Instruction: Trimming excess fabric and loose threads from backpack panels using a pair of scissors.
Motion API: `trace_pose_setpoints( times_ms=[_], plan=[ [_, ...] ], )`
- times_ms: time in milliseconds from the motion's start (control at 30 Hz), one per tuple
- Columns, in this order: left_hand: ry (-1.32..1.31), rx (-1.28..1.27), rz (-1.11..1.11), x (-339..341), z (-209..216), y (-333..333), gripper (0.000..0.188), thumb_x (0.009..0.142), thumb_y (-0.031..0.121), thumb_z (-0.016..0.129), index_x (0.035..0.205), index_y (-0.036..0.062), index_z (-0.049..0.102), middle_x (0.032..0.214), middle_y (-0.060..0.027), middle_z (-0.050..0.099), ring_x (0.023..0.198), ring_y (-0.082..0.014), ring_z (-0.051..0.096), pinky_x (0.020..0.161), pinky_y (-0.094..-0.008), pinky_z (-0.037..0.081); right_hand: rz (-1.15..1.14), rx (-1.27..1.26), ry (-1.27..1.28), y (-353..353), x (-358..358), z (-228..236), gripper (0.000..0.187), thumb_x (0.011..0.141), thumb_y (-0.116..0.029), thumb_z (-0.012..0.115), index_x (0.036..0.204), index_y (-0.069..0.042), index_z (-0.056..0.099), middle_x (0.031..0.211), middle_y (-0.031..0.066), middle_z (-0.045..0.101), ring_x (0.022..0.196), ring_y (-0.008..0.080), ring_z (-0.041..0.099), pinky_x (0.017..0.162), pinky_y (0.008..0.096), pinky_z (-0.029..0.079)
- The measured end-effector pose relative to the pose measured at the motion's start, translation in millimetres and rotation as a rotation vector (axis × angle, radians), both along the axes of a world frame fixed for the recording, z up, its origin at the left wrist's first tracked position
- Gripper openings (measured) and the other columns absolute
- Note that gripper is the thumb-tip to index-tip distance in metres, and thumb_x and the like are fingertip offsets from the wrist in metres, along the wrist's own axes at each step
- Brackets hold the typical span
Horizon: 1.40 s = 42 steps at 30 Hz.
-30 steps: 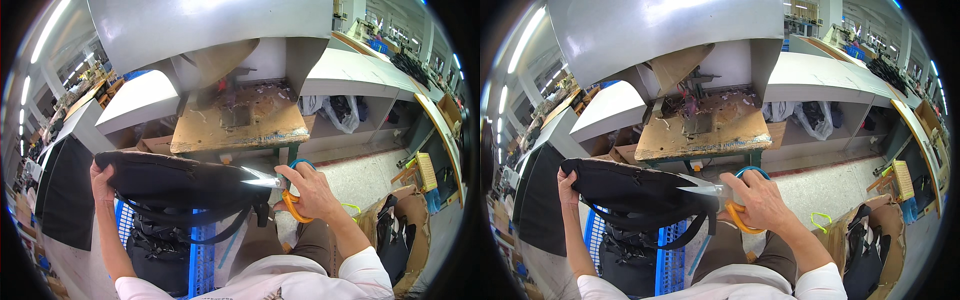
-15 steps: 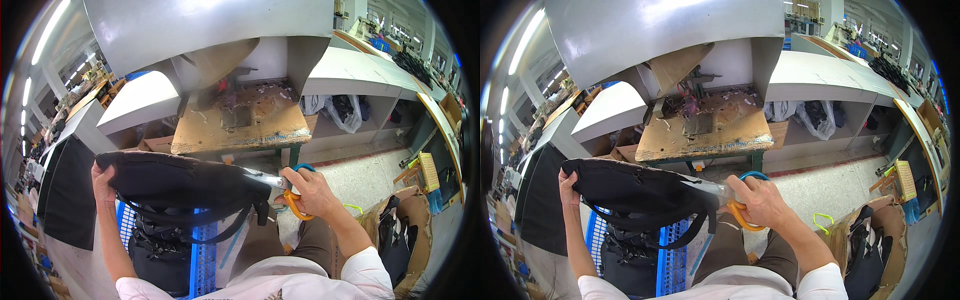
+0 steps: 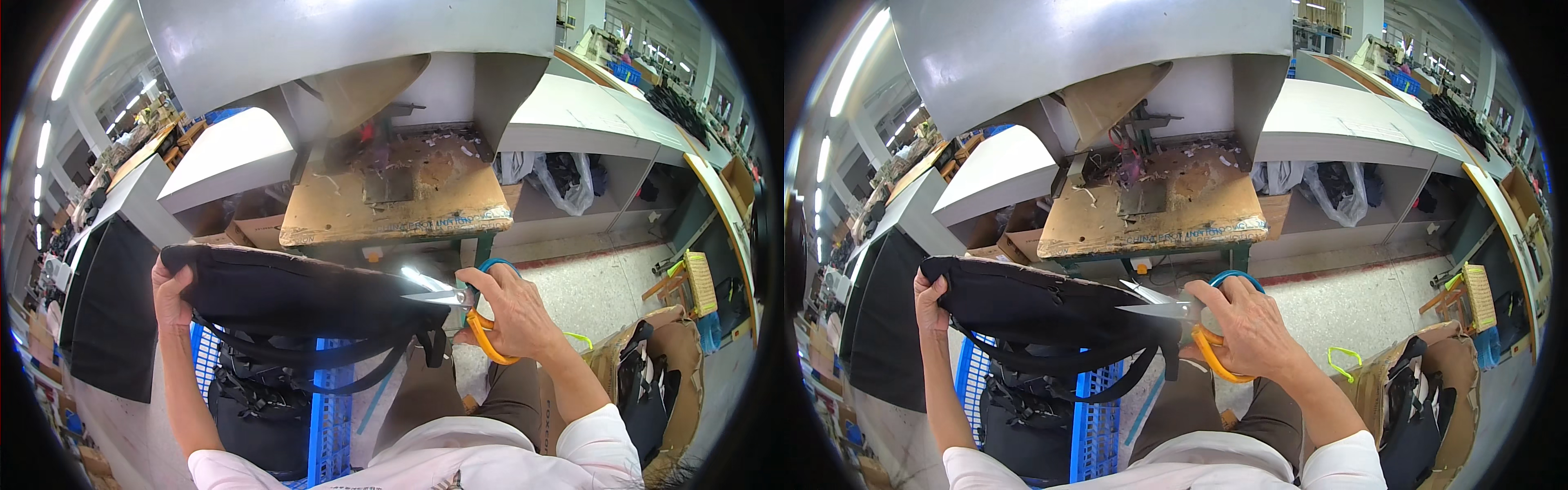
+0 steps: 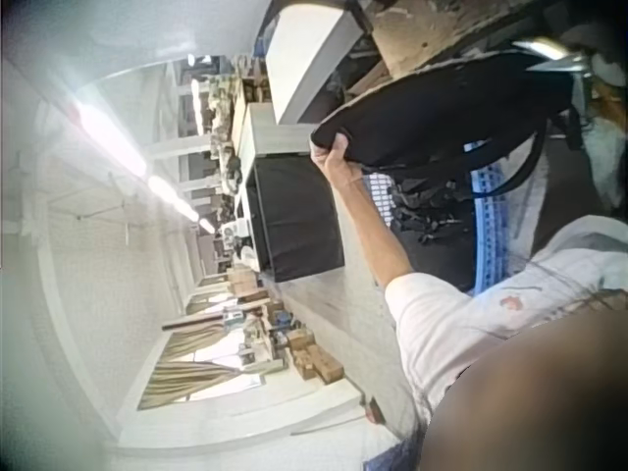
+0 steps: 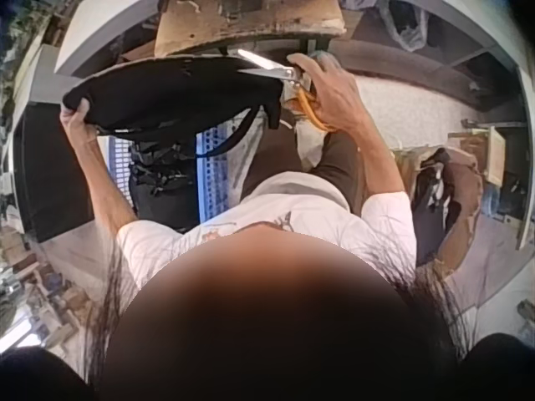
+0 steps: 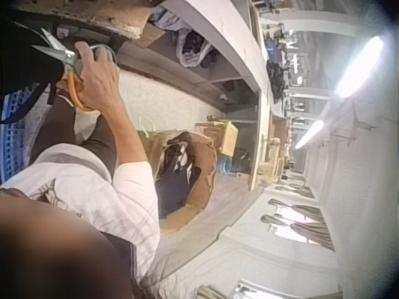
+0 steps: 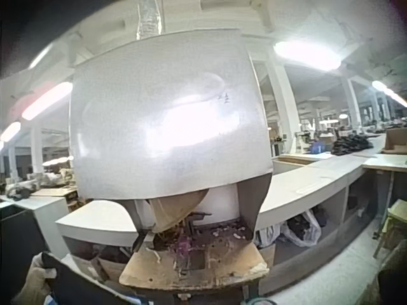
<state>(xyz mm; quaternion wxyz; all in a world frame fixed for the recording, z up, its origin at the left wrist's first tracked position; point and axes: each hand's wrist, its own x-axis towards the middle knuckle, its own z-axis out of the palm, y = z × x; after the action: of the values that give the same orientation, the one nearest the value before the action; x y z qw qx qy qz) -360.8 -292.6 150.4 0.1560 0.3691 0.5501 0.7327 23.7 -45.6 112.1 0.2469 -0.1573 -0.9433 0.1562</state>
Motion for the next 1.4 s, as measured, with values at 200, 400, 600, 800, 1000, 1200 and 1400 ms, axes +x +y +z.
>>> trace_pose_setpoints(
  times_ms=[200,400,600,800,1000,1200,1400],
  plan=[
    [-0.006,0.01,0.005,-0.2,-1.5,1.3,0.035,0.063,0.005,0.074,0.094,0.0048,0.061,0.091,-0.0052,0.064,0.083,-0.0159,0.06,0.079,-0.0266,0.047,-0.02,-0.023,-0.069,2.6,-2.8,-2.9,0.062,0.061,-0.034,0.077,0.111,-0.012,0.047,0.084,0.008,0.045,0.081,0.027,0.047,0.063,0.0375,0.038],
    [-0.011,0.015,0.01,-2.2,-2.0,-0.8,0.033,0.063,0.005,0.073,0.094,0.0053,0.061,0.091,-0.0042,0.064,0.083,-0.015,0.06,0.079,-0.0258,0.046,0.059,0.089,0.038,8.5,-8.6,-12.6,0.051,0.069,-0.038,0.071,0.105,-0.011,0.047,0.067,0.0055,0.047,0.061,0.0215,0.048,0.049,0.0328,0.036],
    [-0.002,0.001,0.035,-6.3,-1.7,-1.9,0.032,0.064,0.004,0.072,0.094,0.0053,0.061,0.09,-0.0041,0.064,0.082,-0.0143,0.06,0.079,-0.0252,0.046,0.091,0.073,0.107,15.4,-22.2,-29.6,0.048,0.068,-0.037,0.072,0.1,-0.01,0.048,0.061,0.0087,0.048,0.051,0.0235,0.05,0.047,0.033,0.04],
    [-0.007,-0.037,0.09,-18.6,2.4,-9.8,0.03,0.064,0.003,0.071,0.093,0.0048,0.061,0.09,-0.0054,0.064,0.08,-0.0157,0.061,0.077,-0.027,0.048,0.093,-0.546,0.176,18.1,-46.7,-30.6,0.037,0.074,-0.018,0.07,0.102,-0.008,0.048,0.068,0.0006,0.054,0.06,0.0077,0.051,0.052,0.0267,0.041],
    [-0.093,-0.023,0.052,-35.3,29.7,12.6,0.025,0.07,0.0,0.065,0.094,0.0021,0.06,0.087,-0.0085,0.064,0.077,-0.0186,0.062,0.072,-0.0289,0.051,0.152,-1.372,0.696,8.2,-115.4,-66.3,0.036,0.075,0.0,0.064,0.104,-0.009,0.045,0.079,-0.0006,0.053,0.065,0.0068,0.051,0.054,0.0196,0.041],
    [0.088,-0.16,0.181,-76.0,50.7,52.7,0.024,0.07,-0.004,0.061,0.094,-0.0016,0.058,0.084,-0.0094,0.063,0.071,-0.0168,0.062,0.069,-0.0273,0.052,0.019,-1.607,0.866,-7.0,-172.9,-81.8,0.034,0.073,0.007,0.063,0.099,-0.007,0.045,0.071,0.0016,0.052,0.063,0.011,0.054,0.053,0.0218,0.043],
    [0.246,-0.222,0.259,-84.7,67.5,109.7,0.023,0.07,-0.006,0.06,0.092,-0.0029,0.058,0.078,-0.0073,0.062,0.064,-0.0132,0.06,0.06,-0.0236,0.05,-0.081,-2.038,1.013,-1.2,-214.7,-86.6,0.028,0.074,0.011,0.057,0.092,-0.005,0.044,0.081,0.0093,0.055,0.074,0.0192,0.058,0.067,0.0289,0.049]
  ],
)
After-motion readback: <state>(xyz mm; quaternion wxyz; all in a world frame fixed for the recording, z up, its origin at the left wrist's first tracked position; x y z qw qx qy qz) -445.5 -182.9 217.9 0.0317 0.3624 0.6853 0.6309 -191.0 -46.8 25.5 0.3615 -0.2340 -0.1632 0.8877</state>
